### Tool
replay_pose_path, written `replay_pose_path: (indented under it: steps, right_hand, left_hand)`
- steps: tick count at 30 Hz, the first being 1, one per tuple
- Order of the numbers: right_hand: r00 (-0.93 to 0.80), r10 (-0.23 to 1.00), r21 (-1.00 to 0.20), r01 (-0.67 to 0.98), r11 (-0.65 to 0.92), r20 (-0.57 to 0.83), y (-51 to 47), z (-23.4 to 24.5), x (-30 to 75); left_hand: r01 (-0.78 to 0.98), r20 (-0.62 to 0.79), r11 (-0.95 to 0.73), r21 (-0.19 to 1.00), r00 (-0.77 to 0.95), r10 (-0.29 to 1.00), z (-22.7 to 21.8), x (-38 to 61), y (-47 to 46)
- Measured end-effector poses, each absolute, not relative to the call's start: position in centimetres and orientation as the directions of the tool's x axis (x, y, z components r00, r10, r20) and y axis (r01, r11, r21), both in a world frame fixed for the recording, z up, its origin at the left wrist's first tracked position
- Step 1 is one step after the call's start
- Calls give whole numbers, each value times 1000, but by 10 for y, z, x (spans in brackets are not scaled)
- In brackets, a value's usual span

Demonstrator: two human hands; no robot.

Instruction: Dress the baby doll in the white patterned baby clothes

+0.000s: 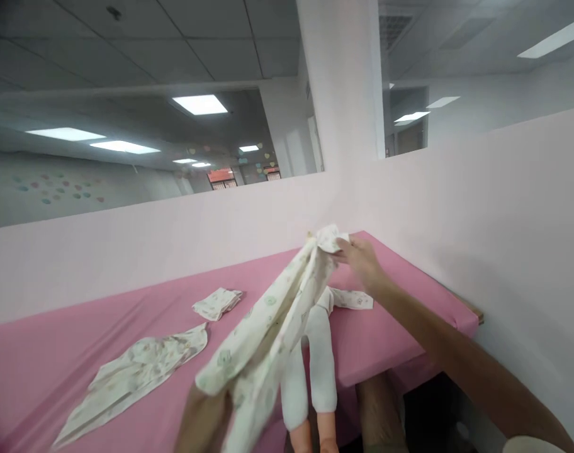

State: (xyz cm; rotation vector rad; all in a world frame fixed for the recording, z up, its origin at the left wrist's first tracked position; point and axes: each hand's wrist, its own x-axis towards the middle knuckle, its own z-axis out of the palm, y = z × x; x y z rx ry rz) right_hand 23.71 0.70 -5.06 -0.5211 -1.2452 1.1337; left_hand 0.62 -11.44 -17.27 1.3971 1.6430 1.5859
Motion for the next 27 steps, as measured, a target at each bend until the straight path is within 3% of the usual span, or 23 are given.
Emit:
replay_pose_path:
  steps: [3, 6, 9, 11, 13, 16, 19, 23, 27]
  right_hand:
    - [-83, 976, -977, -89, 195, 203, 23, -87, 260]
    - [-165, 978, -972, 170, 160, 132, 4, -110, 257]
    - [-532, 818, -833, 332, 441, 221, -38, -106, 237]
    - [-742, 615, -706, 285, 649, 265, -63, -93, 221]
    - [-815, 479, -567, 237, 789, 327, -76, -79, 210]
    - [-760, 493, -505, 253, 825, 424, -73, -66, 202]
    - [-608, 629, -646, 236, 726, 485, -54, -60, 205]
    - [-342, 795, -801, 166, 575, 500, -31, -52, 215]
    - [-175, 848, -836, 156, 525, 500, -15, -39, 233]
  left_hand:
    - [96, 88, -46, 994, -493, 865, -162, -20, -146]
    - [67, 35, -6, 998, -448, 894, -152, -14, -158]
    - [176, 78, -35, 984, -241, 967, -140, 3, -154]
    - [216, 99, -79, 973, -85, 991, -129, 9, -148]
    - [228, 100, -105, 968, 31, 994, -117, 11, -143]
    - [301, 72, -103, 948, 112, 991, -98, 5, -137]
    - [418, 90, -135, 898, 125, 988, -83, -4, -130]
    - [584, 249, -245, 774, 76, 966, -67, -7, -120]
    - [744, 448, -287, 604, -19, 894, -41, -5, -108]
